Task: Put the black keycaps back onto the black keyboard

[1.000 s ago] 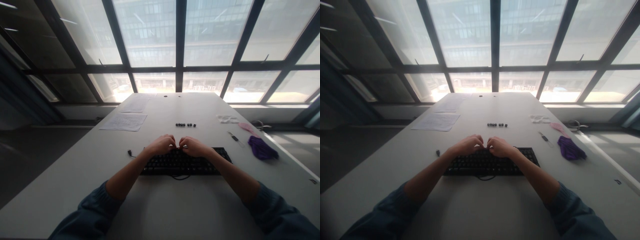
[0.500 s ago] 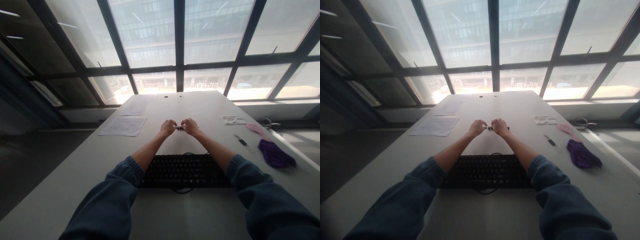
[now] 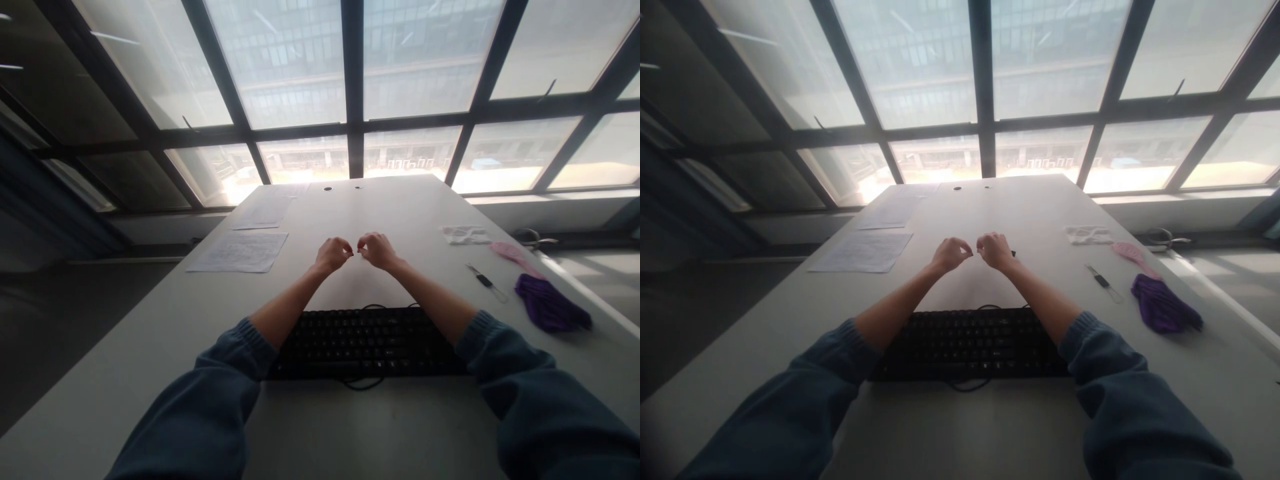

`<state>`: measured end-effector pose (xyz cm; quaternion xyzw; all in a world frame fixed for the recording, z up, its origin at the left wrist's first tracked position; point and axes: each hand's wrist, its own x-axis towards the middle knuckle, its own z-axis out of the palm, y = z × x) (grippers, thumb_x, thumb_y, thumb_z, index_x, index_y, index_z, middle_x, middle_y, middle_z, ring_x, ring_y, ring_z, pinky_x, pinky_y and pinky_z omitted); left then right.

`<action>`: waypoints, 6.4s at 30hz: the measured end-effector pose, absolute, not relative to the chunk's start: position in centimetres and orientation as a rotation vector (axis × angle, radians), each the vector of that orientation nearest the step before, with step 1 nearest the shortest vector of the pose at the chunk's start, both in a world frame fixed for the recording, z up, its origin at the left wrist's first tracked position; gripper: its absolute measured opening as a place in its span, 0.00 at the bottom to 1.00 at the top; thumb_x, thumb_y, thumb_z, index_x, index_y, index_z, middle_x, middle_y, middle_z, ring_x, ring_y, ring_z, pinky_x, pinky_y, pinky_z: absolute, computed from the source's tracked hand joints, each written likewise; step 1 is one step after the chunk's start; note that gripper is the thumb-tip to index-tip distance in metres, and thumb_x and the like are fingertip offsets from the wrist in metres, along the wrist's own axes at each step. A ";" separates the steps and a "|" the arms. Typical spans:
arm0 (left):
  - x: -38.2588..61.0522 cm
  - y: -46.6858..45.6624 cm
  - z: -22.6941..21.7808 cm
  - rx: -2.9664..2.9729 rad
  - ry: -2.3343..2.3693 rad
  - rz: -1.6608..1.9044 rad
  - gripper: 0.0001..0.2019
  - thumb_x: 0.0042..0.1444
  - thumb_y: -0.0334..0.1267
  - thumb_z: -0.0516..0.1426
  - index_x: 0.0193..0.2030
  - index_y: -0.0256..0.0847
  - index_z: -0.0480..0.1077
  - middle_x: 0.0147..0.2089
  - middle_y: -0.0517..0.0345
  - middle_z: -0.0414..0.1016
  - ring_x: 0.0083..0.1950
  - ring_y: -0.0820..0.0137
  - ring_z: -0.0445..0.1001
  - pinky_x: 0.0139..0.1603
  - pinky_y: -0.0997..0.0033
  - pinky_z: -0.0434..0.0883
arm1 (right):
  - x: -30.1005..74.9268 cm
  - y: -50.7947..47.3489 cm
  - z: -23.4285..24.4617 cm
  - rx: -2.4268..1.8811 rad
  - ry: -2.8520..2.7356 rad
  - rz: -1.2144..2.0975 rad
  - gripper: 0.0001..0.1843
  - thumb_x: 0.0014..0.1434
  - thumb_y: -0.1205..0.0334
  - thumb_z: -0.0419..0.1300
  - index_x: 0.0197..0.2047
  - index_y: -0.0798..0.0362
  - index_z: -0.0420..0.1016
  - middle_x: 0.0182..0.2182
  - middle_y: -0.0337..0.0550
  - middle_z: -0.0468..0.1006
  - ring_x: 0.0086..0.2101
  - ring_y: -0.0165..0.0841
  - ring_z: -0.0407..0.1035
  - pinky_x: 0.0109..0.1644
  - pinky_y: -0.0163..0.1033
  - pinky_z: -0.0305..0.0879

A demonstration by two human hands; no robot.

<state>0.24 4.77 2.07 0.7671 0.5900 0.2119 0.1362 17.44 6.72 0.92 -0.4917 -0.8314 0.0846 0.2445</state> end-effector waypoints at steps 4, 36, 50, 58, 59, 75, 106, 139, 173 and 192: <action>-0.2 0.4 3.5 2.225 1.558 0.627 0.08 0.53 0.37 0.64 0.39 0.42 0.83 0.36 0.56 0.83 0.36 0.68 0.78 0.42 0.71 0.73 | 19.8 2.9 1.5 -1.255 -2.211 0.288 0.06 0.61 0.65 0.63 0.39 0.55 0.82 0.37 0.47 0.83 0.37 0.35 0.75 0.44 0.37 0.66; 2.6 -8.4 1.1 2.408 1.300 0.540 0.11 0.52 0.34 0.59 0.38 0.46 0.83 0.36 0.55 0.84 0.40 0.64 0.79 0.48 0.68 0.70 | 22.2 -8.2 0.2 -1.064 -2.318 0.594 0.10 0.54 0.75 0.59 0.33 0.55 0.81 0.32 0.43 0.81 0.34 0.34 0.72 0.40 0.36 0.64; 2.3 -8.0 1.2 2.260 1.309 0.589 0.11 0.50 0.36 0.60 0.37 0.42 0.84 0.31 0.55 0.82 0.34 0.67 0.77 0.37 0.72 0.68 | 22.3 -7.9 -0.3 -1.131 -2.322 0.608 0.05 0.55 0.72 0.64 0.32 0.55 0.81 0.29 0.42 0.80 0.32 0.33 0.72 0.38 0.35 0.63; 2.2 -7.7 1.0 2.192 1.268 0.573 0.11 0.50 0.36 0.60 0.37 0.39 0.84 0.30 0.55 0.82 0.31 0.69 0.75 0.33 0.73 0.66 | 22.3 -8.0 -0.1 -1.153 -2.317 0.627 0.04 0.55 0.71 0.64 0.32 0.55 0.81 0.29 0.42 0.81 0.32 0.33 0.72 0.38 0.35 0.62; 2.2 -7.8 0.9 2.214 1.265 0.583 0.11 0.50 0.36 0.60 0.37 0.39 0.84 0.30 0.55 0.82 0.31 0.69 0.76 0.34 0.73 0.67 | 22.3 -8.0 -0.1 -1.153 -2.316 0.625 0.04 0.55 0.71 0.64 0.32 0.55 0.81 0.29 0.42 0.81 0.32 0.33 0.72 0.38 0.35 0.63; 1.9 -7.4 0.6 2.338 1.107 0.621 0.07 0.52 0.31 0.62 0.34 0.42 0.83 0.36 0.57 0.83 0.37 0.69 0.78 0.43 0.73 0.70 | 22.3 -7.9 -0.2 -1.112 -2.316 0.635 0.05 0.54 0.72 0.63 0.31 0.55 0.80 0.29 0.42 0.80 0.31 0.32 0.71 0.37 0.34 0.62; 1.3 -8.4 2.4 2.698 1.057 0.288 0.19 0.52 0.22 0.57 0.41 0.49 0.82 0.47 0.57 0.81 0.53 0.63 0.74 0.57 0.66 0.64 | 23.2 -8.6 2.2 -1.140 -2.552 0.512 0.16 0.53 0.74 0.58 0.35 0.48 0.85 0.40 0.42 0.83 0.38 0.36 0.75 0.42 0.35 0.63; 4.5 8.0 -1.0 2.315 1.712 0.559 0.08 0.54 0.36 0.63 0.40 0.45 0.83 0.40 0.52 0.83 0.46 0.62 0.78 0.51 0.68 0.72 | 20.6 7.8 -1.0 -1.409 -2.373 0.185 0.07 0.61 0.67 0.63 0.38 0.53 0.84 0.39 0.54 0.83 0.51 0.46 0.67 0.56 0.48 0.55; 6.2 -7.4 1.3 2.169 1.237 0.574 0.09 0.51 0.32 0.60 0.35 0.39 0.83 0.33 0.55 0.83 0.36 0.67 0.79 0.40 0.71 0.71 | 27.1 -6.3 -1.4 -1.156 -2.139 0.832 0.08 0.54 0.67 0.62 0.33 0.54 0.84 0.30 0.42 0.84 0.33 0.35 0.77 0.40 0.36 0.69; 6.3 -7.7 1.6 2.299 1.215 0.530 0.12 0.51 0.29 0.57 0.36 0.41 0.83 0.35 0.54 0.84 0.37 0.67 0.79 0.45 0.71 0.71 | 26.5 -7.7 -0.2 -1.117 -2.268 0.642 0.09 0.54 0.72 0.61 0.32 0.52 0.83 0.30 0.40 0.82 0.34 0.34 0.74 0.42 0.36 0.65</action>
